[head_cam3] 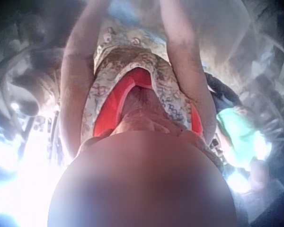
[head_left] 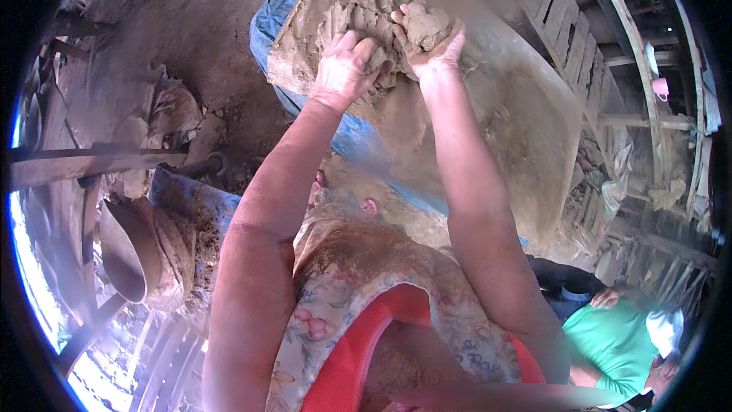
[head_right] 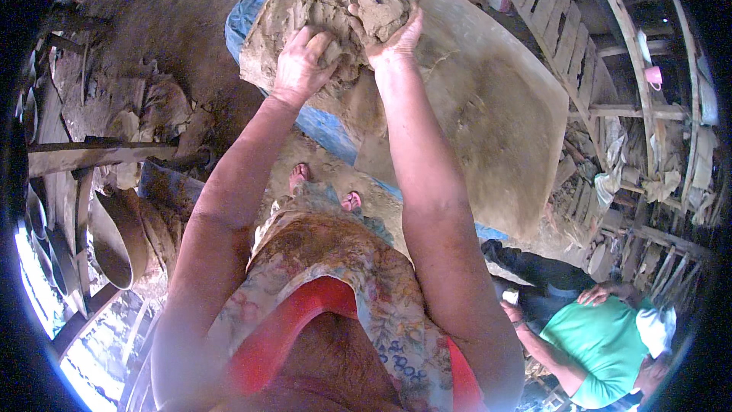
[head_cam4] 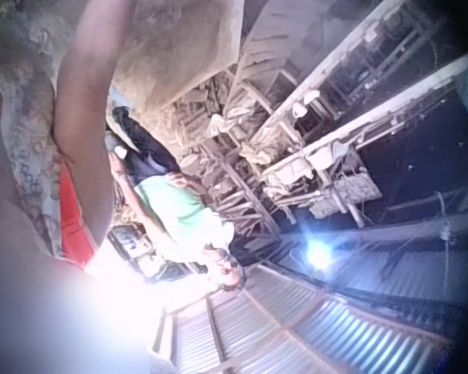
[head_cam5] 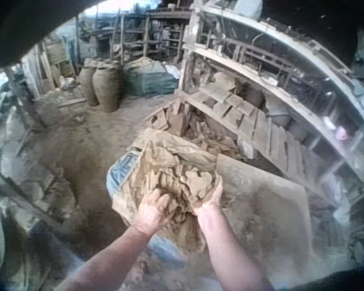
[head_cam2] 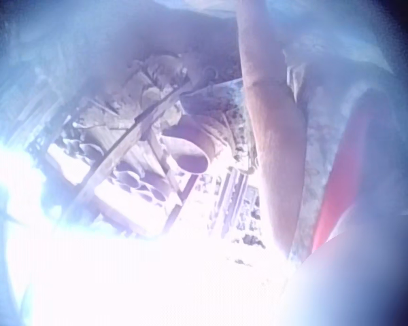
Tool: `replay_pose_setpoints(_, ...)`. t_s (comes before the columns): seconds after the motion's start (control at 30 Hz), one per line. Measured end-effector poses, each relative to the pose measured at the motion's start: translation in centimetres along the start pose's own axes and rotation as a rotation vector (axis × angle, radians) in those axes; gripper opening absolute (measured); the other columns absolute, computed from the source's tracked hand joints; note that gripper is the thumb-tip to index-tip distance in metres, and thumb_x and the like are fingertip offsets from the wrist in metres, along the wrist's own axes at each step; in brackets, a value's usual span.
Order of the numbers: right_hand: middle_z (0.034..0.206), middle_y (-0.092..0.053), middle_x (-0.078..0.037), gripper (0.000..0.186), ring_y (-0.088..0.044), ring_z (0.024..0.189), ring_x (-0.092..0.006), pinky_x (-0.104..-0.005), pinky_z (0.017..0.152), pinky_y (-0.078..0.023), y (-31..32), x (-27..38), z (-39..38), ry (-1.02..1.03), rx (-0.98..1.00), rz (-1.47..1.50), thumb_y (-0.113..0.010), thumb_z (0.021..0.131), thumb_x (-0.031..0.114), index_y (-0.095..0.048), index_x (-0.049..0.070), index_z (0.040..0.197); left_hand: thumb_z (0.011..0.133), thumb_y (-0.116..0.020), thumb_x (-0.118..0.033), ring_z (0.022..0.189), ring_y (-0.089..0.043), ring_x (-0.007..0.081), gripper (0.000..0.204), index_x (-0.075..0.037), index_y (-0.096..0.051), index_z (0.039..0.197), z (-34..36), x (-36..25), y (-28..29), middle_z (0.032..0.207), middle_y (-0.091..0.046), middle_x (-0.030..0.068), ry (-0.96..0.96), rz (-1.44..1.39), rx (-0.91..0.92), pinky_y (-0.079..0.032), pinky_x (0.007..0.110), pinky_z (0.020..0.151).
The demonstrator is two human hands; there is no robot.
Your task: The person handles a clay bowl, smooths its interior, then kneads a lump of clay and rolls it into a long coil. The coil is placed on a wooden board among other pottery pieces.
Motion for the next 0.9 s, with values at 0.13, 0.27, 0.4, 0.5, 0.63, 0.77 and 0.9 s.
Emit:
replay_pose_setpoints(0.13,0.103,-0.064,-0.016,0.065,-0.062,0.093,-0.0366,-0.0426,0.078,-0.05,0.0,-0.1,0.0,0.013,0.002,0.031,-0.027,0.086,0.056,-0.056,0.003,0.108,0.063,-0.076,-0.018,0.084,-0.055,0.032,0.036,-0.009,-0.061,0.095,-3.8,0.1,0.1,0.092,-0.056,0.0109,0.194,-0.044,-0.003,-0.048,0.039,0.076)
replay_pose_setpoints(0.27,0.104,-0.063,-0.018,0.065,-0.061,0.095,-0.0379,-0.0453,0.082,-0.049,0.6,-0.2,0.1,0.012,0.066,0.061,-0.028,0.086,0.057,-0.054,0.002,0.111,0.065,-0.069,0.005,0.07,-0.055,0.0078,0.028,-0.005,-0.06,0.089,-6.3,-0.8,0.5,0.079,-0.059,-0.003,0.932,-1.052,-0.165,-0.047,0.023,0.063)
replay_pose_setpoints(0.4,0.113,-0.059,-0.018,0.063,-0.058,0.1,-0.038,-0.0493,0.088,-0.046,1.3,-0.5,0.0,0.01,0.175,0.211,-0.033,0.09,0.056,-0.05,0.003,0.117,0.062,-0.063,0.005,0.061,-0.055,0.0087,0.03,-0.002,-0.058,0.091,-3.1,-2.0,6.7,0.07,-0.057,0.0005,0.918,-0.968,-0.23,-0.048,0.022,0.055)
replay_pose_setpoints(0.5,0.126,-0.053,-0.015,0.069,-0.054,0.112,-0.0339,-0.0486,0.098,-0.04,1.2,-0.3,-1.4,0.029,0.249,0.192,-0.046,0.087,0.059,-0.043,0.004,0.127,0.064,-0.062,0.002,0.061,-0.054,0.009,0.029,-0.003,-0.058,0.093,2.0,-4.4,15.1,0.083,-0.058,0.0011,0.495,-0.671,-0.43,-0.048,0.024,0.054)
replay_pose_setpoints(0.63,0.125,-0.054,-0.013,0.069,-0.053,0.112,-0.0302,-0.0447,0.098,-0.041,0.1,0.8,-4.9,0.088,0.049,0.136,-0.045,0.088,0.06,-0.045,0.004,0.127,0.081,-0.066,-0.007,0.054,-0.054,0.013,0.017,-0.001,-0.055,0.094,5.9,-9.7,22.9,0.074,-0.059,0.0054,0.052,-0.754,-0.82,-0.048,0.023,0.05)
replay_pose_setpoints(0.77,0.119,-0.057,-0.012,0.066,-0.054,0.109,-0.0284,-0.042,0.096,-0.043,-2.1,-0.1,-7.9,0.038,0.164,0.215,-0.043,0.089,0.059,-0.05,0.003,0.123,0.077,-0.068,-0.026,0.089,-0.054,0.0247,0.033,0.0,-0.061,0.096,6.5,-13.7,16.7,0.1,-0.057,0.0141,-0.287,0.097,-0.751,-0.042,0.037,0.081)
replay_pose_setpoints(0.9,0.113,-0.058,-0.017,0.064,-0.058,0.102,-0.029,-0.0417,0.093,-0.045,-1.3,-1.1,-8.2,-0.146,0.411,0.348,-0.042,0.089,0.057,-0.054,0.0,0.116,0.077,-0.069,-0.035,0.102,-0.057,0.0274,0.04,-0.002,-0.064,0.098,4.0,-11.0,7.0,0.107,-0.06,0.015,-0.139,-0.256,-0.065,-0.043,0.046,0.092)
Point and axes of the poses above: each hand's wrist, its own z-axis towards the middle knuckle, its own y-axis out of the back of the hand, x = y × z, the point moved 2 cm from there along z, towards the middle knuckle
